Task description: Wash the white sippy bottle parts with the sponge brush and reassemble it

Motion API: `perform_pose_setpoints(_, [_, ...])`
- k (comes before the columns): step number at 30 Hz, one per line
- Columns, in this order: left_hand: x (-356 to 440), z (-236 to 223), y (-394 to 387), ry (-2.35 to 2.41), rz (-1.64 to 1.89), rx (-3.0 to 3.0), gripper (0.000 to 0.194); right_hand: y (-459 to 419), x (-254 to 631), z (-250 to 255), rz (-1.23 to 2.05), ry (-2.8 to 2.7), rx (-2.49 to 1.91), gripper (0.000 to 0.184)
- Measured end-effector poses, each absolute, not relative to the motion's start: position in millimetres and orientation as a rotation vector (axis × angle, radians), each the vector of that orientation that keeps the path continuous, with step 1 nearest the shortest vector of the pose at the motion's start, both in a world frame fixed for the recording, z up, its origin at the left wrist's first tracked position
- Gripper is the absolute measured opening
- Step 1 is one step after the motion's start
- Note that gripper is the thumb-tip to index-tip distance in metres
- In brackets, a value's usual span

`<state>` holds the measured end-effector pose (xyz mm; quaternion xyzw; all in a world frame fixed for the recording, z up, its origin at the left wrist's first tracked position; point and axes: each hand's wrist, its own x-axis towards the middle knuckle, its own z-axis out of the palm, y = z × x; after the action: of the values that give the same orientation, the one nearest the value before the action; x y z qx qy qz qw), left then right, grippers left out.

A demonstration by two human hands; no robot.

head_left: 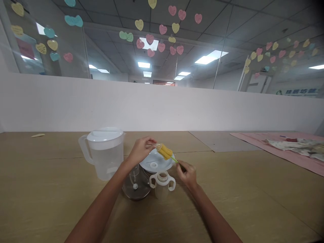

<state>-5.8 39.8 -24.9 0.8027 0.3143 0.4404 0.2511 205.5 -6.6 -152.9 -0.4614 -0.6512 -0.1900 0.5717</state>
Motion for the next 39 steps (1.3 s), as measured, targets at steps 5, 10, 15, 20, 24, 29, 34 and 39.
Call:
perform_pose_setpoints(5, [-15.3,-12.0,30.9,0.907,1.065,2.225,0.023,-7.3,204.6,-151.3,-0.462,-1.544,-1.081,0.022])
perform_pose_setpoints(10, [-39.3,8.6,18.0,1.217,0.746,2.441,0.019,-7.0,204.4,-147.8,-0.547,-1.683,-1.267,0.025])
perform_pose_setpoints(15, [-48.2,-4.3,24.9,1.416,0.221,2.342,0.011,-4.1,208.3,-149.0,-0.528,-1.547,-1.426,0.027])
perform_pose_setpoints(20, [-31.0,-35.0,34.5,1.534,-0.128,2.327,0.021,-1.4,208.1,-154.0,-0.556,-1.609,-1.448,0.027])
perform_pose_setpoints(24, [-20.3,-39.6,30.2,1.539,-0.167,2.449,0.021,-0.4,207.8,-156.0,-0.575,-1.619,-1.443,0.026])
perform_pose_setpoints(29, [-19.3,-29.6,22.2,1.536,-0.143,2.587,0.019,0.6,208.3,-156.4,-0.583,-1.623,-1.450,0.028])
perform_pose_setpoints(34, [-14.8,-32.8,21.4,1.533,-0.125,2.636,0.013,0.9,208.4,-156.1,-0.571,-1.629,-1.454,0.028])
perform_pose_setpoints(39, [-6.1,-52.0,30.8,1.564,-0.074,2.622,0.018,-0.3,207.0,-154.4,-0.560,-1.634,-1.484,0.028])
